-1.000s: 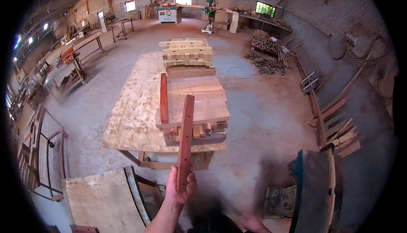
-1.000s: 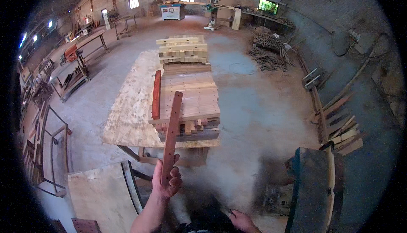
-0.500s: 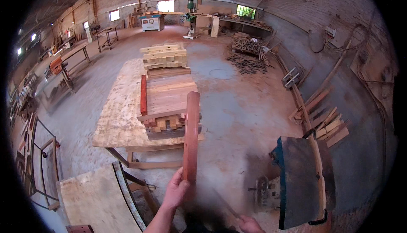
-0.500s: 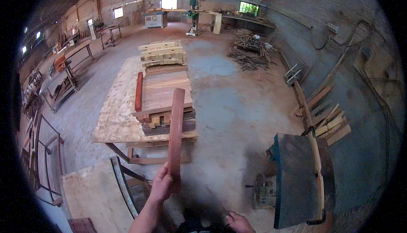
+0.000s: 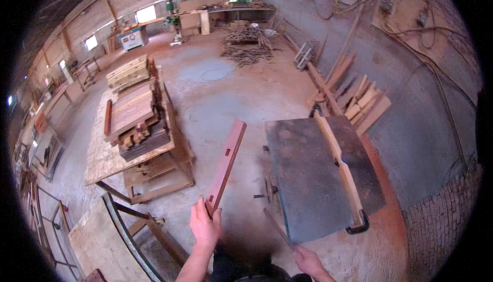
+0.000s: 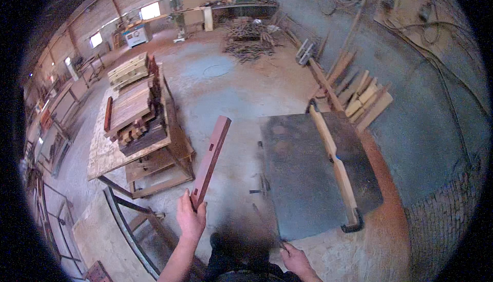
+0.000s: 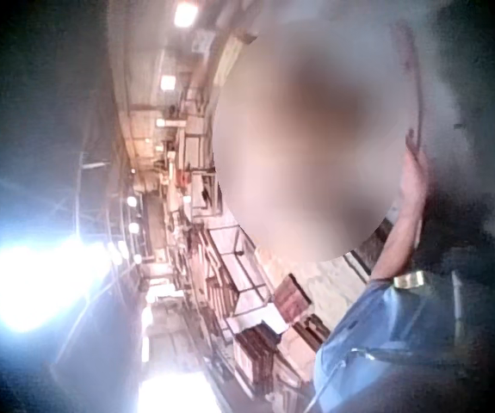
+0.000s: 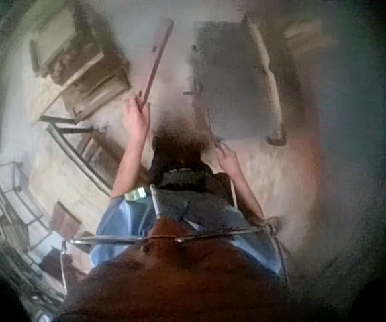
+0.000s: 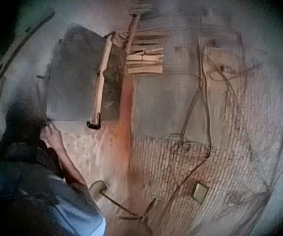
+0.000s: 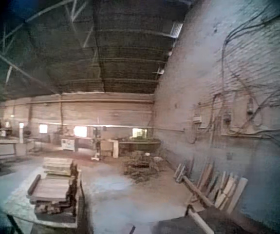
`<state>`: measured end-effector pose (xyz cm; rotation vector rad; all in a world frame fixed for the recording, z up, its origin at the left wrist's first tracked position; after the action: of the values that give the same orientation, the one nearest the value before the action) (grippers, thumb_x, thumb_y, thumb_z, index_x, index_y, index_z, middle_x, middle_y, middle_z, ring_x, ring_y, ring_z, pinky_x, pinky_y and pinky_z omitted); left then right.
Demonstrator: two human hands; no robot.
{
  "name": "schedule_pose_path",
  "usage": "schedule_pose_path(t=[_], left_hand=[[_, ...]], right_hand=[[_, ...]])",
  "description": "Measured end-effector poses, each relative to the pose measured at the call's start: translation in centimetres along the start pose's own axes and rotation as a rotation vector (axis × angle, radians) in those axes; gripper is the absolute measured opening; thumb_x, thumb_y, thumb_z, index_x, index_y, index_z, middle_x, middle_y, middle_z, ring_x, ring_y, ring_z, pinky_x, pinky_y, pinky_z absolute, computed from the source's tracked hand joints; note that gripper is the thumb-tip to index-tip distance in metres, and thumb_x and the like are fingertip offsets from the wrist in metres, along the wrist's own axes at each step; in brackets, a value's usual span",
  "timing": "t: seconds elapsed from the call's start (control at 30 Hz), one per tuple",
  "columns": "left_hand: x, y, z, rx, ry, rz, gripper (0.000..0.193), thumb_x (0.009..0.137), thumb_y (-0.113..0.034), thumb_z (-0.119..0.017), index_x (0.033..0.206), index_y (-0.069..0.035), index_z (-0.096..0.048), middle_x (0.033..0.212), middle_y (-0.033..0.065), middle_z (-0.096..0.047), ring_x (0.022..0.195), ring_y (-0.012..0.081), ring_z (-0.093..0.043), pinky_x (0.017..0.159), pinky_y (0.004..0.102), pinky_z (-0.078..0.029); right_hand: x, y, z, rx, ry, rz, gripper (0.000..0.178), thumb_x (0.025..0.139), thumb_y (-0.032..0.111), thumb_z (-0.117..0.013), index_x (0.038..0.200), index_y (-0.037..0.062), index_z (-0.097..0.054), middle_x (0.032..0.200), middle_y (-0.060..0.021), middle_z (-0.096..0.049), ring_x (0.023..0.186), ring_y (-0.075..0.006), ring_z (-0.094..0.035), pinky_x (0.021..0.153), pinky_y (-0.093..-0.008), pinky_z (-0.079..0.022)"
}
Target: The person picks up wooden planks from a stack, moves to a stationary belt sander, and sands the edges of the planks. They then return to the workbench to place the sanded planks on top of a stack of similar pieces.
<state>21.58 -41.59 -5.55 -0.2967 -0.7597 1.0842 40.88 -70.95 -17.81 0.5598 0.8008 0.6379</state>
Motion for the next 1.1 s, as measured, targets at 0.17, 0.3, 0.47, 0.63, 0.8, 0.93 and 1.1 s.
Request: schedule_pose_path(t=[0.17,0.3,0.47,0.63,0.8,0.93,1.1], left_hand=[[-1.8,-5.4,-2.4,-0.018,0.145,-0.052,0.047,0.072,-0.014,-0.071,0.115,-0.005,-0.053,0.102,0.0149,-0.054,0.093,0.0335,-0.056,0.076,0.042,-0.047],[-3.3,-8.2,-4.4,-0.128,0.195,-0.132,0.044,0.073,-0.012,-0.07,0.113,-0.003,-0.053,0.098,0.013,-0.056,0.088,0.0296,-0.058,0.074,0.0394,-0.048],[-6.8,-7.2,-11.0,-0.818,0.594,0.319,0.03,0.084,-0.011,-0.06,0.111,-0.001,-0.054,0.089,0.0096,-0.061,0.07,0.0175,-0.059,0.059,0.0308,-0.049],[-10.4,-9.1,-13.0,-1.204,0.814,0.621,0.029,0.086,-0.015,-0.054,0.112,-0.002,-0.054,0.089,0.0095,-0.062,0.07,0.0165,-0.061,0.058,0.0294,-0.05],[-12.3,-11.7,-13.1,-1.302,0.839,0.624,0.033,0.085,-0.013,-0.054,0.115,-0.002,-0.05,0.1,0.0118,-0.062,0.081,0.0218,-0.063,0.061,0.0308,-0.05],[-14.6,-14.7,-14.0,-1.401,0.807,0.583,0.038,0.084,-0.01,-0.054,0.121,-0.004,-0.046,0.109,0.0134,-0.06,0.088,0.0252,-0.063,0.065,0.0337,-0.052],[-18.7,-19.5,-14.6,-1.523,0.811,0.635,0.038,0.084,-0.011,-0.056,0.12,-0.007,-0.044,0.109,0.0145,-0.06,0.087,0.0254,-0.064,0.067,0.0364,-0.054]], right_hand=[[-3.8,-4.4,3.2,0.109,-0.12,-0.071,0.038,0.089,0.027,-0.051,0.123,0.0111,-0.054,0.108,-0.0198,-0.063,0.101,-0.0366,-0.06,0.087,-0.0393,-0.048],[-6.9,-8.1,2.9,0.194,-0.205,-0.158,0.036,0.09,0.028,-0.05,0.12,0.0097,-0.056,0.104,-0.0209,-0.064,0.098,-0.0356,-0.061,0.084,-0.0399,-0.048],[-11.1,-11.4,1.7,0.329,-0.206,-0.308,0.035,0.093,0.024,-0.049,0.12,0.0021,-0.056,0.077,-0.0064,-0.061,0.068,-0.0134,-0.058,0.065,-0.0283,-0.049],[-12.7,-13.6,2.3,0.263,-0.225,-0.327,0.04,0.091,0.03,-0.051,0.121,0.0048,-0.056,0.09,-0.016,-0.066,0.076,-0.0247,-0.063,0.075,-0.0332,-0.05],[-13.9,-14.6,4.0,0.319,-0.261,-0.317,0.039,0.091,0.027,-0.051,0.122,0.0036,-0.055,0.1,-0.0166,-0.066,0.087,-0.0275,-0.065,0.079,-0.0357,-0.05],[-14.9,-18.3,4.6,0.348,-0.222,-0.336,0.037,0.09,0.027,-0.052,0.122,0.0064,-0.056,0.099,-0.0176,-0.066,0.087,-0.0292,-0.065,0.079,-0.037,-0.05],[-17.1,-21.8,9.1,0.285,-0.232,-0.316,0.034,0.09,0.027,-0.052,0.12,0.0117,-0.058,0.089,-0.0184,-0.066,0.081,-0.0299,-0.065,0.074,-0.0365,-0.051]])
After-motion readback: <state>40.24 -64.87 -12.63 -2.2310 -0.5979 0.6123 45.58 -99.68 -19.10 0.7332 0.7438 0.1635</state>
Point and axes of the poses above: each hand's wrist, its own x-axis towards the middle knuckle, its own z-axis out of the back of the hand, y = z × x, the point moved 7 cm from there along x, towards the middle knuckle
